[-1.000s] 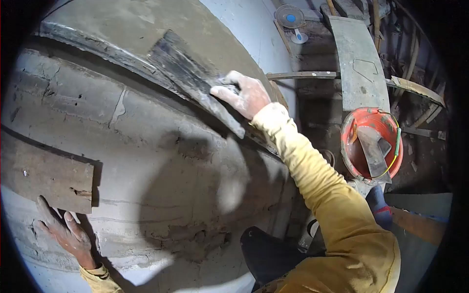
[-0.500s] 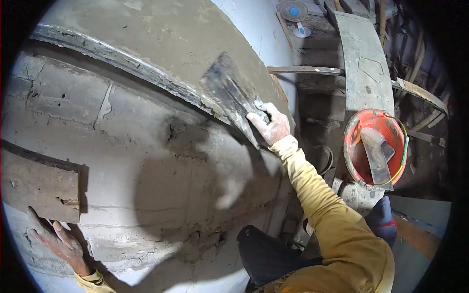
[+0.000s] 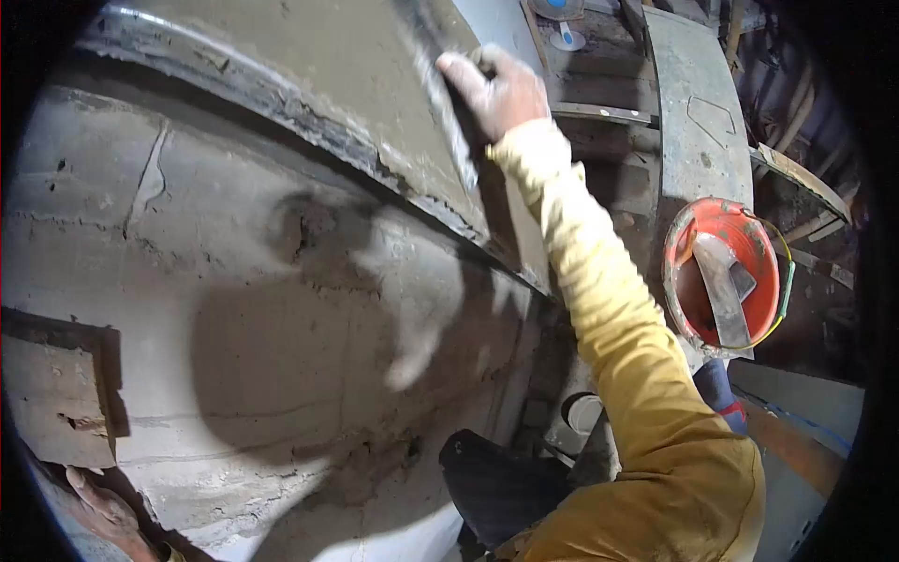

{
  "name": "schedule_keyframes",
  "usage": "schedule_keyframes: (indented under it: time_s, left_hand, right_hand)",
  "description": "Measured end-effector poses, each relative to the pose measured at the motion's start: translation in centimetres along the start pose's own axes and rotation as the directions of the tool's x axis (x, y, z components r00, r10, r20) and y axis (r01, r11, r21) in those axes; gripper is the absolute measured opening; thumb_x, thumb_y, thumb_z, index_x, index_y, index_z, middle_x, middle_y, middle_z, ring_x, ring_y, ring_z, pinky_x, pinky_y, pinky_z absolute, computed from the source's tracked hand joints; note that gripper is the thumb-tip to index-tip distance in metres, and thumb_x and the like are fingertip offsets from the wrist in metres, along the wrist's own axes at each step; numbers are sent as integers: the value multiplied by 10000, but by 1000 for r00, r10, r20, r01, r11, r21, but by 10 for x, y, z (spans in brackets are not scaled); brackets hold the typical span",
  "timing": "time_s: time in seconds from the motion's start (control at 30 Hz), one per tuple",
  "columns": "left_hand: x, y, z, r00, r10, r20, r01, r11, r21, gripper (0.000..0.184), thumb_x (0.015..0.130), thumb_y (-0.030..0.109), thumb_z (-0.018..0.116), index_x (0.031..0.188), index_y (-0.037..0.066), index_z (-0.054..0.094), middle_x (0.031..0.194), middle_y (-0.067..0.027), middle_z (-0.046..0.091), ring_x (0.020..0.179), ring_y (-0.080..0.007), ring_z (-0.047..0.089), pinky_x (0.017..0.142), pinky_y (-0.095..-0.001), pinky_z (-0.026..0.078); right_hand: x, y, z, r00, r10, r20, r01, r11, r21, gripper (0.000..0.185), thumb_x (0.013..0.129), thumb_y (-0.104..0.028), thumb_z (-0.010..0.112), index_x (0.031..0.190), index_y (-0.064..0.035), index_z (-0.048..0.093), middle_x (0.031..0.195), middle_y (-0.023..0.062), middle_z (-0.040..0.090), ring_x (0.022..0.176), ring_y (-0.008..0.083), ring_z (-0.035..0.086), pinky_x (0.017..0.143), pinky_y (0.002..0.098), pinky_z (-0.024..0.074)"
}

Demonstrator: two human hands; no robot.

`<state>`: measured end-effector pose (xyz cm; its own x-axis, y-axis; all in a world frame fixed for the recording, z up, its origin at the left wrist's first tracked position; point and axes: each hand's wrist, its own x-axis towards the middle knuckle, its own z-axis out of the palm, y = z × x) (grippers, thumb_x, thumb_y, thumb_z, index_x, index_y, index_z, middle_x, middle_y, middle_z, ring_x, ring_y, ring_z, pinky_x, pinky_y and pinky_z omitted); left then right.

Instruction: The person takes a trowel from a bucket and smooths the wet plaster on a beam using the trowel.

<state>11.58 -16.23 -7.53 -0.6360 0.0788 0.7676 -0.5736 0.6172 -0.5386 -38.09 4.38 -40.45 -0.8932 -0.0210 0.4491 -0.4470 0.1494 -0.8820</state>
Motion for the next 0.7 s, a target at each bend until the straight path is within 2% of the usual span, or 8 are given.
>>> schedule_keyframes:
  time_s: [0.13,0.2,0.27,0.3,0.37,0.4,0.57,0.7]
  left_hand:
    - [-16,-62,-6,956,265,127,-282,949,140,523,1073,348,423,1459,-4,430,1468,-276,457,1316,-445,461,1105,-506,369]
    - [-9,-67,-9,870,477,128,-493,841,223,455,1073,264,459,1442,-1,447,1439,-278,485,1273,-464,490,1073,-508,399]
    - [-5,-40,-6,927,361,104,-374,909,181,411,1070,201,459,1431,5,458,1400,-286,510,1226,-475,519,1032,-518,422]
    - [-3,-27,-5,949,301,92,-312,937,158,392,1069,170,459,1426,8,464,1381,-290,523,1202,-480,534,1012,-523,434]
    - [-9,-53,3,977,156,142,-176,975,139,397,1075,215,458,1402,-7,487,1349,-293,544,1173,-493,534,993,-520,428]
    - [-12,-59,5,982,83,171,-106,986,130,404,1077,237,458,1391,-15,499,1333,-295,554,1159,-499,534,984,-518,426]
    - [3,-24,4,956,281,86,-292,941,168,432,1076,231,416,1454,26,458,1220,-316,599,1073,-486,567,916,-536,430]
    - [2,-22,9,948,314,56,-319,936,147,458,1082,288,431,1453,23,478,1248,-282,608,1105,-458,554,968,-496,405]
  right_hand:
    - [15,62,-4,968,226,111,-210,968,-139,678,867,-652,620,1098,-18,696,1108,263,689,1069,423,648,927,466,499]
    - [-19,122,5,947,311,81,-288,934,-213,683,838,-645,664,1112,-20,693,1161,275,667,1135,427,616,973,454,478]
    - [-76,135,-17,939,333,81,-322,939,-124,578,838,-576,716,1001,-22,699,976,227,717,929,384,680,839,438,513]
    - [-108,113,-32,954,298,43,-299,954,11,482,854,-488,744,942,-18,686,868,188,716,805,299,682,760,396,514]
    - [-155,79,-48,991,132,-5,-126,956,265,281,878,-218,777,1008,12,682,907,69,705,762,109,600,745,270,498]
    - [-168,51,-63,1000,4,30,-9,986,167,308,868,-208,784,1059,13,683,961,98,709,794,131,647,776,281,518]
    - [-147,-33,-61,886,-450,109,457,889,-45,422,827,-318,823,1122,-46,694,1041,176,733,922,291,738,782,346,570]
    - [-136,-55,-56,932,-275,236,329,916,-231,438,861,-443,759,1116,-91,708,1066,159,732,962,328,719,824,394,573]
